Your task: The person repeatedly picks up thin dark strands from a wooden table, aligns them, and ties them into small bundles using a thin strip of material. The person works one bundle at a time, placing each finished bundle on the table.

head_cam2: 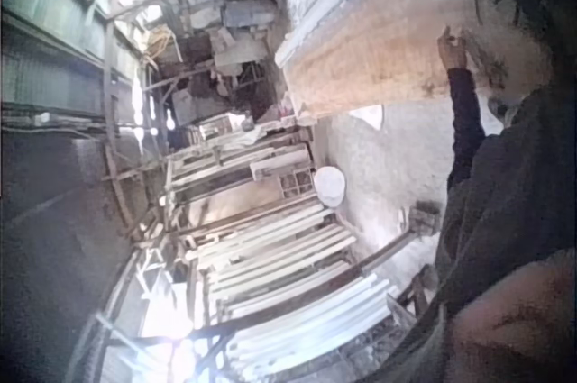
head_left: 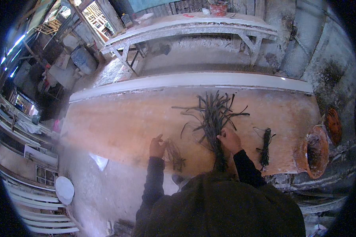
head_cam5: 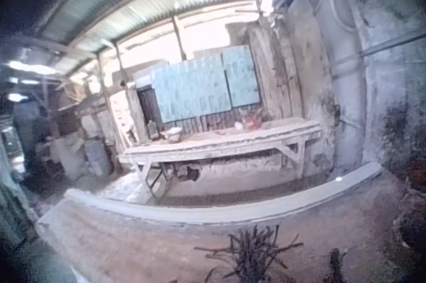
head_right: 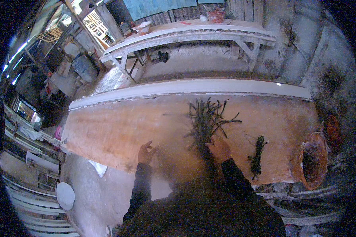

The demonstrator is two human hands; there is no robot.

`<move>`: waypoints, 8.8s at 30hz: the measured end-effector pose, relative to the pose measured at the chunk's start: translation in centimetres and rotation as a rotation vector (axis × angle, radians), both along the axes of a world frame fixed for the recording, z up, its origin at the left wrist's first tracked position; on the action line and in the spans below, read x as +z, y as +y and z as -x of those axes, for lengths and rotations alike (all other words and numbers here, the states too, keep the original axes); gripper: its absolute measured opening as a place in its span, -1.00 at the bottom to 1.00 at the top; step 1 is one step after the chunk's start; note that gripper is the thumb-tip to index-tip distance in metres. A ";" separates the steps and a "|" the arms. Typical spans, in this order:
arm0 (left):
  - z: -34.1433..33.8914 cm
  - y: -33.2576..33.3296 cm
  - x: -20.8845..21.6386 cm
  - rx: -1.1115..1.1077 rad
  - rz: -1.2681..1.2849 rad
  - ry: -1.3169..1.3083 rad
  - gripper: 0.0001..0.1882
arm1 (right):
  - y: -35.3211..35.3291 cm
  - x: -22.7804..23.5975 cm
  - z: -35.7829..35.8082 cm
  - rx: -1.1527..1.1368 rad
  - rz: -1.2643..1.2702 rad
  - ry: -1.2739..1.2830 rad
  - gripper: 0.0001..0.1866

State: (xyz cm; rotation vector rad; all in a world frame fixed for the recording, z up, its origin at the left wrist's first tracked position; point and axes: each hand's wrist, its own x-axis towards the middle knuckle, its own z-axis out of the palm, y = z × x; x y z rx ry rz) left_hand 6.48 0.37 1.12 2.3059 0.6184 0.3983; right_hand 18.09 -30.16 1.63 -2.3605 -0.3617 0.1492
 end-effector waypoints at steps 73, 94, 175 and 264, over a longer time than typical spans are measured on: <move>3.7 -12.0 10.8 -0.044 0.990 -0.189 -0.71 | 4.2 9.4 7.4 0.530 -0.301 -0.500 -0.89; 3.9 -12.2 9.9 -0.243 0.846 -0.257 -0.63 | 4.4 10.5 8.1 0.457 -0.469 -0.008 -0.88; 5.9 -11.2 9.2 -0.532 -0.228 -0.462 -0.78 | 3.9 10.4 8.7 0.563 -0.577 -0.828 -0.74; 7.3 -9.1 8.6 -0.319 0.253 -0.011 -0.92 | 5.0 7.9 6.4 0.175 -0.474 -0.284 -0.67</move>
